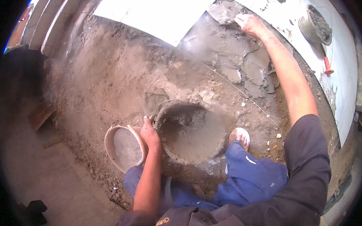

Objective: The person scoops cement from a bucket and spreads it on the floor using a trowel. They then place a white ceramic tile onto the cement bed, press it down, and tap it with a wooden block to level it. The person continues to spread cement and adjust the tile placement.

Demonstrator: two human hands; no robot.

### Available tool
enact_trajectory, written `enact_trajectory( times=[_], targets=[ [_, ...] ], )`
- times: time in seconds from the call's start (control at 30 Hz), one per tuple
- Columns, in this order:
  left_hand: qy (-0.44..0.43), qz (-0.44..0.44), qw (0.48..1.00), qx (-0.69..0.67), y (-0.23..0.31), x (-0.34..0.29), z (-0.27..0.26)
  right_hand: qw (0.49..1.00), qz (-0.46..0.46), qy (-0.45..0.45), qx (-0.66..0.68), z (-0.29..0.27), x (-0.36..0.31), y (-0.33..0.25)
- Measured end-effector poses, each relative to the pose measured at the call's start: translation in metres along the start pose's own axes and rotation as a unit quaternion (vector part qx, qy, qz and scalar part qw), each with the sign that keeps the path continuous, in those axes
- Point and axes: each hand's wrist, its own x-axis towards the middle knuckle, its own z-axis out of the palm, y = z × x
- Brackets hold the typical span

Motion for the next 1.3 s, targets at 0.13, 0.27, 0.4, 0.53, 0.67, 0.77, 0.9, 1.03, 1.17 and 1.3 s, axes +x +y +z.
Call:
enact_trajectory(
  times=[0.13, 0.27, 0.4, 0.53, 0.67, 0.77, 0.9, 1.03, 1.17, 1.3],
  targets=[
    [0.005, 0.013, 0.999, 0.029, 0.003, -0.003, 0.01, 0.997, 0.072, 0.016, -0.022, 0.008, 0.001, 0.027],
    [0.012, 0.015, 1.0, 0.014, 0.002, -0.001, 0.005, 0.877, 0.252, -0.089, 0.399, 0.002, -0.025, -0.002],
    [0.003, 0.039, 0.999, 0.023, -0.002, 0.003, 0.007, 0.848, 0.197, -0.142, 0.472, -0.003, -0.053, -0.016],
    [-0.011, 0.003, 1.0, -0.006, 0.005, 0.002, 0.009, 0.894, 0.129, -0.173, 0.392, -0.01, -0.066, -0.042],
    [0.018, 0.037, 0.999, 0.009, -0.005, 0.006, 0.006, 0.972, 0.008, -0.093, 0.215, -0.02, -0.094, -0.078],
    [0.008, 0.039, 0.999, 0.016, -0.001, 0.003, 0.008, 0.993, -0.082, 0.003, 0.084, -0.006, -0.115, -0.086],
    [0.011, 0.019, 0.999, 0.042, 0.004, 0.0, 0.007, 0.999, -0.036, -0.03, 0.006, 0.015, -0.1, -0.048],
    [-0.004, 0.024, 1.0, 0.002, 0.003, 0.002, 0.012, 0.997, -0.004, 0.054, -0.055, 0.034, -0.054, 0.009],
    [0.02, 0.022, 0.998, 0.05, 0.004, 0.003, 0.005, 0.89, 0.266, -0.087, 0.359, 0.012, -0.041, -0.033],
    [0.023, 0.025, 0.997, 0.063, 0.005, 0.002, 0.007, 0.884, 0.172, -0.161, 0.404, -0.001, -0.068, -0.07]
  ],
)
